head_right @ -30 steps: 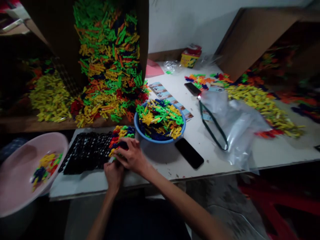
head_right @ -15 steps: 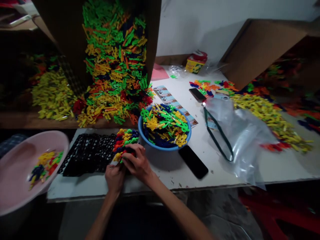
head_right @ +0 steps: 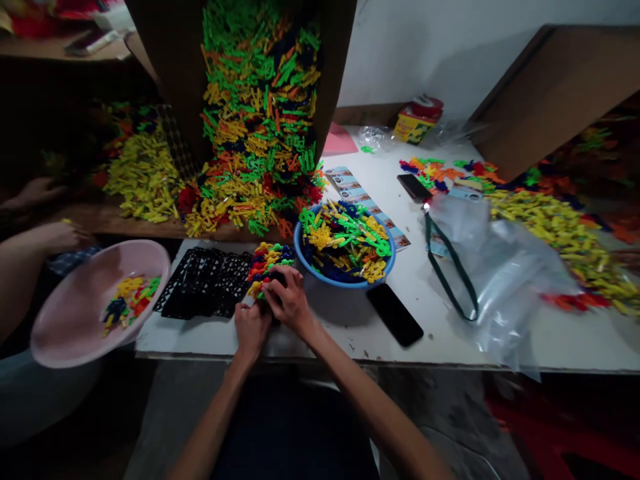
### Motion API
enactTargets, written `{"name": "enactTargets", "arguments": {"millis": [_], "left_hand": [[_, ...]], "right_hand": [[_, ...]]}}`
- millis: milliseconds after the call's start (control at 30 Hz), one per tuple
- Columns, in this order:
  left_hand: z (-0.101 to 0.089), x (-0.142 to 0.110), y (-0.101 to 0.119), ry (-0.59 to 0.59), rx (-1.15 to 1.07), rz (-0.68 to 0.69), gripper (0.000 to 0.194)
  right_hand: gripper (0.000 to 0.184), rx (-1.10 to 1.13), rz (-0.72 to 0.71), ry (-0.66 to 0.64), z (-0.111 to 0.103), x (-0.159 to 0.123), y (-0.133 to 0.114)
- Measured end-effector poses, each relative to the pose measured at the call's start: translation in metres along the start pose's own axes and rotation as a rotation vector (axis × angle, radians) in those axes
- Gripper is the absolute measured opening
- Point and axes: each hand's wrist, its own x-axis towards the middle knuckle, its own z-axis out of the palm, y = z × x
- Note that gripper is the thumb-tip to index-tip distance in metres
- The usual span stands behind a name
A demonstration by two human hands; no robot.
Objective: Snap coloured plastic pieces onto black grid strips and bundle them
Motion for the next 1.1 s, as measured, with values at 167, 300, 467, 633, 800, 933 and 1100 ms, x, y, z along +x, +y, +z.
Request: {"name": "enactTargets", "arguments": {"millis": [167,300,467,633,800,933,1100], "left_hand": [[-0.007,0.000,-0.002,0.005,0.031,0.038,0.039],[-0.012,-0.007,-0.009,0.056,-0.002,0.056,0.033],[-0.027,-0.037,0.000,0.165,-0.222,0.026,0.026],[-0.039,-0.059,0.024,0.167,-0.323,0.195,0.024],[-0.044,-0.060,0.040,0.182,-0.443,0.293,0.046],[-0.037,-0.046,0.038,0.059,-0.394,0.330,0.040],[-0.028,-0.030,0.021,-0.001,-0.218,0.256,0.014]], "right_hand": [[0.012,-0.044,0.012,0.014,-0.016,0.004,-0.006],[0.040,-0.297,0.298,0.396,-0.080,0.002,0.028],[0.054,-0.490,0.957,0.206,-0.161,-0.015,0.067],[0.045,-0.255,0.867,0.276,-0.183,-0.045,0.060],[0.038,-0.142,0.547,0.111,-0.184,-0.062,0.013],[0.026,0.057,0.298,-0.299,-0.157,-0.057,-0.025],[0.025,0.033,0.156,-0.481,-0.119,-0.039,-0.028]]}}
